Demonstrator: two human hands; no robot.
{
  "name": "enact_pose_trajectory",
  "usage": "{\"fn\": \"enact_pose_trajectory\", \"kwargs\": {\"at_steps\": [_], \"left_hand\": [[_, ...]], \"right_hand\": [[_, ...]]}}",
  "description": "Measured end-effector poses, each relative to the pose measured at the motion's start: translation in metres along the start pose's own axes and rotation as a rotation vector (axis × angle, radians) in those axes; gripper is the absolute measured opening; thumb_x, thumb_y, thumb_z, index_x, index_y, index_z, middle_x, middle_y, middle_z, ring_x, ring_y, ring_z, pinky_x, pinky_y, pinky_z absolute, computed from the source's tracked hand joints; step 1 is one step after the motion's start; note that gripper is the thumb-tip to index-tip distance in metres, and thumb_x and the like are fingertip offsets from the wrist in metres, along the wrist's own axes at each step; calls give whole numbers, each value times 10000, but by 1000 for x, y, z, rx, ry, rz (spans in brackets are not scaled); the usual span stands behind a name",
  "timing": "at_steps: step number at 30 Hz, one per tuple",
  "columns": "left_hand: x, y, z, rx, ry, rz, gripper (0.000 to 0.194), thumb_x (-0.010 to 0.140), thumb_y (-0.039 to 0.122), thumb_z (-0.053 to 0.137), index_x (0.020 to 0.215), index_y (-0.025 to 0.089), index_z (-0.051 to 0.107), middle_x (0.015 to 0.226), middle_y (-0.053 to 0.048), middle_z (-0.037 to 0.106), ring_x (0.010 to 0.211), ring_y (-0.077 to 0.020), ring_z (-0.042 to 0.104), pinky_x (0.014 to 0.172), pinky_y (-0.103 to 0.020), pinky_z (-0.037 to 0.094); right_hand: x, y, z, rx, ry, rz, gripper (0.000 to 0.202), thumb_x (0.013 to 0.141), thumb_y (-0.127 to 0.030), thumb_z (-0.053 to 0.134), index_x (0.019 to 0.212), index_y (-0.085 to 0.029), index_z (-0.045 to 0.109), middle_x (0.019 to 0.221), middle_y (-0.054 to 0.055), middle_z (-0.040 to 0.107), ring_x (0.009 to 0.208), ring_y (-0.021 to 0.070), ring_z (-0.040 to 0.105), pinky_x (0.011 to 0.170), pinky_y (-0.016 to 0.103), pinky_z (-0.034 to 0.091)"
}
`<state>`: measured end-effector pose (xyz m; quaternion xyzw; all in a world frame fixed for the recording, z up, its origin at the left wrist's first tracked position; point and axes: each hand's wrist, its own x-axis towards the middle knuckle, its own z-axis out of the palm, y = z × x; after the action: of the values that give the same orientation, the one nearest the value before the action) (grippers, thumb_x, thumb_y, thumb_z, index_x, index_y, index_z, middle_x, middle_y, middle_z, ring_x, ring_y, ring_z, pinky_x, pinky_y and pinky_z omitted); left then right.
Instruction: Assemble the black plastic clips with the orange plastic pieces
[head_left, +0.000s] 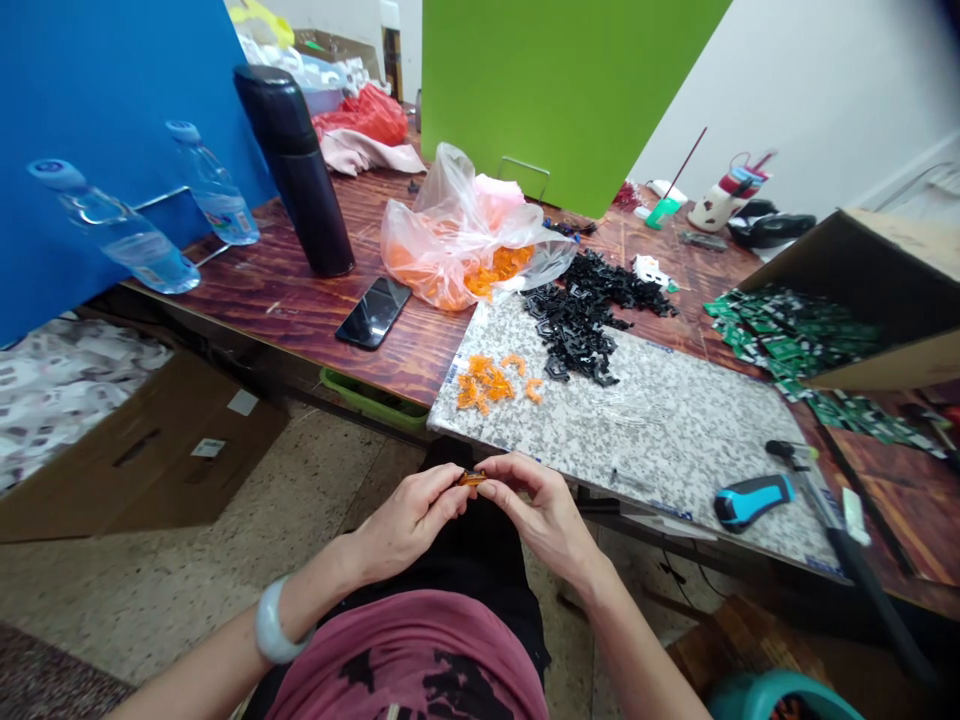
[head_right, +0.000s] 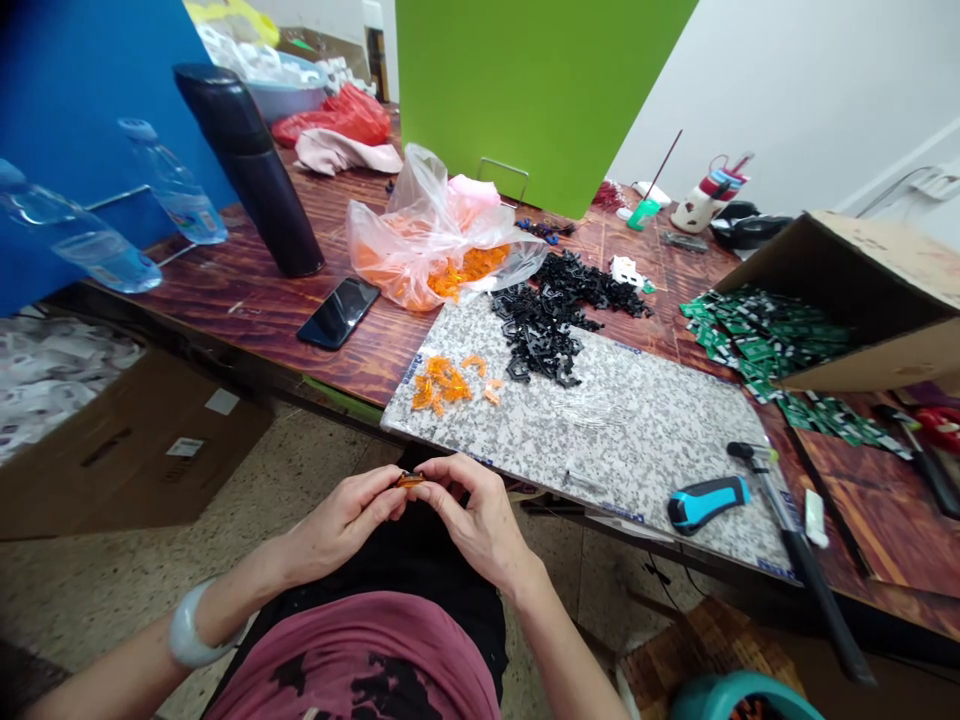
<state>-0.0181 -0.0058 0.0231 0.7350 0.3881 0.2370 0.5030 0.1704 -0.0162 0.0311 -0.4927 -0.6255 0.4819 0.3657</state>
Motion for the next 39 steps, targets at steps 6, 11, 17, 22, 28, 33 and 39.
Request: {"fn": "enact_pose_trajectory", "kwargs": {"at_steps": [6, 11, 17, 22, 28, 33, 39], "left_hand": [[-1, 1, -1, 36, -24, 31, 257, 974, 244, 318, 812, 169, 504, 764, 13, 502, 711, -121, 487, 683, -227, 381], [-1, 1, -2, 41, -27, 47, 247, 974, 236, 325, 809, 172, 497, 758, 16, 498, 697, -117, 478, 672, -223, 378], [-1, 1, -2, 44, -41, 55, 223, 970, 226, 335, 821, 172, 493, 752, 18, 495, 684, -114, 470, 650, -218, 375], [0, 2, -1, 52, -38, 75, 216, 967, 201, 328, 835, 170, 496, 755, 15, 494, 685, -112, 471, 646, -214, 374], [0, 3, 0, 77, -28, 120, 228, 963, 194, 329, 803, 169, 489, 715, 22, 467, 641, -110, 448, 608, -214, 360], [1, -1, 1, 105, -9, 155, 221, 960, 195, 338, 807, 173, 497, 721, 17, 476, 647, -116, 460, 614, -217, 372], [2, -6, 2, 88, -7, 178, 168, 940, 203, 415, 1090, 178, 487, 945, -40, 581, 840, -148, 549, 744, -240, 424]], "right_hand": [[-3, -1, 2, 100, 1, 55, 175, 846, -325, 607, 927, -178, 656, 874, 45, 656, 772, 154, 601, 697, 263, 489], [-4, -2, 4, 37, -1, 10, 158, 874, -302, 567, 944, -181, 642, 876, 43, 650, 775, 150, 600, 688, 255, 486], [-5, -3, 3, -55, -11, -54, 134, 892, -242, 532, 966, -185, 629, 895, 41, 635, 796, 147, 591, 692, 251, 469], [-5, -6, 3, -81, -2, -72, 112, 899, -223, 520, 935, -188, 619, 864, 28, 620, 772, 136, 570, 677, 241, 451], [-7, -7, 4, -140, 19, -136, 95, 906, -192, 500, 898, -183, 594, 830, 22, 594, 737, 129, 544, 664, 242, 432], [-8, -3, 3, -148, 36, -204, 94, 908, -186, 505, 934, -193, 595, 868, 33, 603, 766, 135, 552, 676, 248, 438], [-11, 0, -2, -156, 46, -249, 101, 903, -203, 523, 969, -207, 599, 893, 43, 604, 801, 149, 557, 674, 256, 446]]}}
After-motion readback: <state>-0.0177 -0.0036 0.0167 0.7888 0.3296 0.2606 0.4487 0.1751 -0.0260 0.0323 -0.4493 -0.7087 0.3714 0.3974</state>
